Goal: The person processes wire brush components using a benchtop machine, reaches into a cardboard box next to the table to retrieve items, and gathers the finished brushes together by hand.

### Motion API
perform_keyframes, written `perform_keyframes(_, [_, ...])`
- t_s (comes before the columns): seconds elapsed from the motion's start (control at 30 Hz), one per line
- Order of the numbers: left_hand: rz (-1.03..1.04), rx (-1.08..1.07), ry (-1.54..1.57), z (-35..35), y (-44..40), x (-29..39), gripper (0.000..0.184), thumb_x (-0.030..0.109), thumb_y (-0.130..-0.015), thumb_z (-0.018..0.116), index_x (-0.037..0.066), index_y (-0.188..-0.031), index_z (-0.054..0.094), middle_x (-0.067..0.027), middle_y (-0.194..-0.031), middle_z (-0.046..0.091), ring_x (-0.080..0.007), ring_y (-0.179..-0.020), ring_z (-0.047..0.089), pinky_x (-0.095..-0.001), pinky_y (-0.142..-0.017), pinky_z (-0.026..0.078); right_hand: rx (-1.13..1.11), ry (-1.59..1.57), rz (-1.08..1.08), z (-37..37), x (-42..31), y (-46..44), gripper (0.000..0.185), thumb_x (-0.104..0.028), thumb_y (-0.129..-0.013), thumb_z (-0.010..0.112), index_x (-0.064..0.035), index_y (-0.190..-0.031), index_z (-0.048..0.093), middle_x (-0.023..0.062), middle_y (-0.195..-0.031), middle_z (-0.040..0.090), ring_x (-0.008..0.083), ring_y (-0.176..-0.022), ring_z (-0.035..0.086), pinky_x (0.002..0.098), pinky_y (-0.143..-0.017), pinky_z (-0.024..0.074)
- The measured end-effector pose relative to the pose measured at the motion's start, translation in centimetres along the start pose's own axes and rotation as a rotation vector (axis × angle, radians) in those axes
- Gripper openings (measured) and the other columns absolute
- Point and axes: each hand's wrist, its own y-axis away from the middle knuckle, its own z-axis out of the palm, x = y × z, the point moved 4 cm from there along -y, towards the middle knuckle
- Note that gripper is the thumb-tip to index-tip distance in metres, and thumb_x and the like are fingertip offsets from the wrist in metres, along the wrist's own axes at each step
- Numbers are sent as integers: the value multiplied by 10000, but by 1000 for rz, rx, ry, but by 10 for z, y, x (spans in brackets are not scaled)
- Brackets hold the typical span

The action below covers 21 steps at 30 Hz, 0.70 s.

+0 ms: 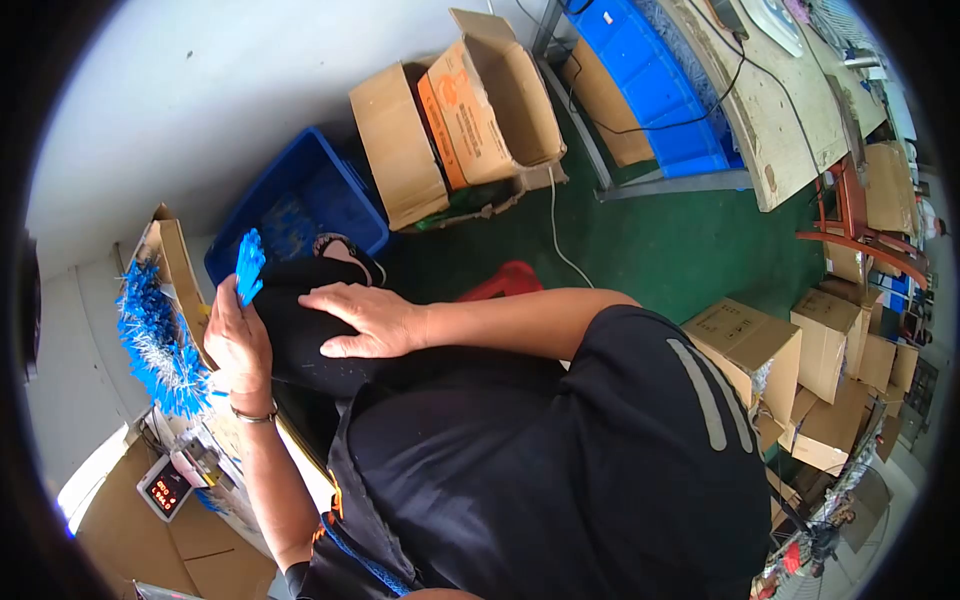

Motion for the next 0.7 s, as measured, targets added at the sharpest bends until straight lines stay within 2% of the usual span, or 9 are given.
perform_keyframes(0.13, [-18, -53, -67, -1, 0, -1, 254, -22, -805, 590, 92, -1031, 595, -95, -868, 652, -290, -761, 653, -348, -635, 519, -36, -322, 297, -12, 37, 22, 567, -406, -900, 558, -10, -1300, 482, 211, -1251, 518, 302, -1197, 495, 376, -1002, 395])
perform_keyframes(0.2, [1, -20, -62, -1, 0, 0, 245, -20, -808, 591, 93, -1025, 595, -95, -858, 648, -288, -750, 650, -347, -631, 517, 108, -114, 503, -31, 80, 40, 446, -237, -890, 598, -12, -1264, 503, 166, -1174, 559, 251, -1060, 580, 354, -924, 460])
perform_keyframes(0.27, [18, 1, -57, -1, 3, 1, 236, -17, -811, 592, 94, -1019, 594, -94, -847, 644, -286, -739, 648, -347, -627, 516, 396, -14, 656, -55, 140, 55, 440, -227, -854, 616, 11, -1212, 523, 165, -1092, 608, 241, -998, 605, 348, -879, 477])
perform_keyframes(0.37, [8, 32, -25, -1, 2, 3, 206, 6, -822, 600, 98, -1006, 593, -91, -825, 633, -288, -722, 641, -351, -623, 511, 614, 260, 881, -87, 220, 63, 501, -260, -834, 604, 10, -1241, 492, 221, -1223, 550, 308, -1062, 591, 389, -917, 459])
perform_keyframes(0.43, [15, 34, -8, -3, 1, 5, 180, 30, -837, 603, 100, -1002, 591, -89, -813, 627, -288, -711, 637, -357, -621, 508, 586, 357, 1053, -90, 246, 57, 490, -272, -832, 592, 15, -1219, 501, 239, -1193, 566, 339, -1078, 586, 418, -943, 442])
perform_keyframes(0.5, [15, 50, -10, -4, -1, 6, 158, 43, -851, 595, 102, -999, 591, -87, -803, 624, -285, -706, 636, -358, -618, 506, 578, 268, 1126, -78, 262, 45, 481, -278, -831, 579, 5, -1213, 505, 234, -1157, 591, 367, -1096, 573, 431, -960, 431])
perform_keyframes(0.57, [16, 44, 21, -3, 1, 4, 151, 51, -861, 588, 103, -1002, 591, -87, -799, 624, -285, -707, 637, -359, -619, 507, 636, 245, 1143, -60, 268, 35, 420, -236, -827, 573, -12, -1178, 513, 222, -1085, 620, 379, -1072, 576, 442, -930, 439])
perform_keyframes(0.63, [7, 42, 28, -2, 2, 3, 153, 50, -862, 584, 101, -1006, 590, -87, -798, 624, -285, -710, 638, -360, -621, 508, 554, 323, 735, -48, 250, 11, 375, -204, -814, 592, -30, -1137, 514, 212, -1056, 600, 395, -1022, 571, 453, -871, 454])
perform_keyframes(0.7, [-1, 44, 34, -2, 1, 1, 154, 49, -864, 580, 99, -1009, 588, -86, -797, 623, -286, -713, 639, -360, -623, 508, 520, 416, 529, -25, 217, -10, 368, -200, -798, 624, -38, -1107, 507, 202, -1035, 566, 393, -981, 556, 457, -821, 460])
